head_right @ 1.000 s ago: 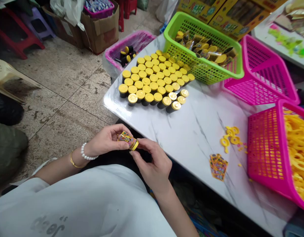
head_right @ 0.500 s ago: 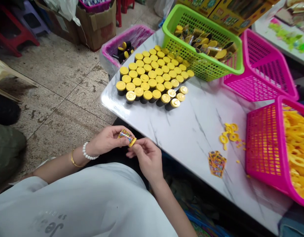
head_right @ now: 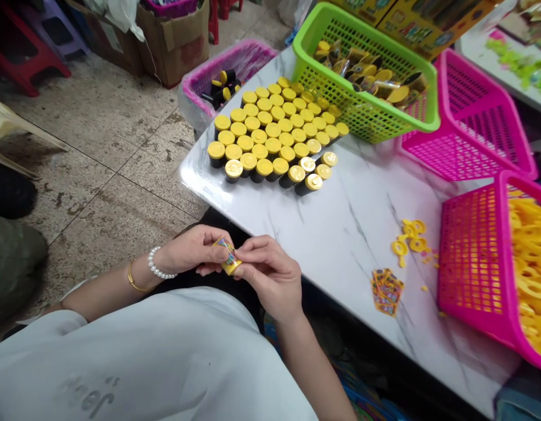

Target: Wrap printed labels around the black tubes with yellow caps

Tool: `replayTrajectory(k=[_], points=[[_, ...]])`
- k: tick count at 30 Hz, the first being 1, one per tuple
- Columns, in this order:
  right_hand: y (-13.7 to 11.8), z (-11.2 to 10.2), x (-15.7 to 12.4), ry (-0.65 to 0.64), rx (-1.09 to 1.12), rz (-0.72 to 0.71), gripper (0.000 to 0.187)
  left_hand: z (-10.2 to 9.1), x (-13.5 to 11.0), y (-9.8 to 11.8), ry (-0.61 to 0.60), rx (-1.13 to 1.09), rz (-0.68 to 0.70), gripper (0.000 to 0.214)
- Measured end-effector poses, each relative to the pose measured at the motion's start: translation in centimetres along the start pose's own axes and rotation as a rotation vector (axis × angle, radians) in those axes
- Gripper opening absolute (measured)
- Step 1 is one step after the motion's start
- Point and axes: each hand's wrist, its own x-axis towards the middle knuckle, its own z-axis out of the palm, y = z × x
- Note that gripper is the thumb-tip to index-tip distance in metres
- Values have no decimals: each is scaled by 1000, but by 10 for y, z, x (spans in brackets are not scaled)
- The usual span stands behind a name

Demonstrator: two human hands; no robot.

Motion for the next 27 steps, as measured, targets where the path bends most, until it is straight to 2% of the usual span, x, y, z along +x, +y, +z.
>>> replayTrajectory(k=[4, 6, 9, 14, 16, 20, 22, 25, 26, 27], points=[[13, 6, -3, 72, 144, 14, 13, 1, 2, -6, -4, -123, 115, 56], [17, 7, -4, 95, 153, 16, 12, 3, 2, -7, 48, -100, 101, 49], [18, 7, -6, 102, 104, 48, 14, 7, 4, -6, 112, -89, 60, 52], [18, 6, -3, 134, 95, 52, 10, 8, 8, -7, 60, -237, 48, 61], [15, 7, -1, 124, 29, 16, 16, 8, 9, -8, 80, -239, 41, 61], [6, 9, -3, 71, -327, -164, 28, 18, 8, -12, 206, -179, 28, 61], [7, 6, -1, 51, -336, -214, 28, 19, 12, -18, 239, -205, 38, 62], [3, -10, 26, 10, -314, -280, 29, 5, 28, -32, 196, -259, 99, 70], [-5, -19, 42, 58, -368, -334, 26, -2, 34, -36, 137, -228, 101, 75], [-18, -29, 62, 149, -439, -399, 22, -8, 38, -39, 127, -212, 114, 79]])
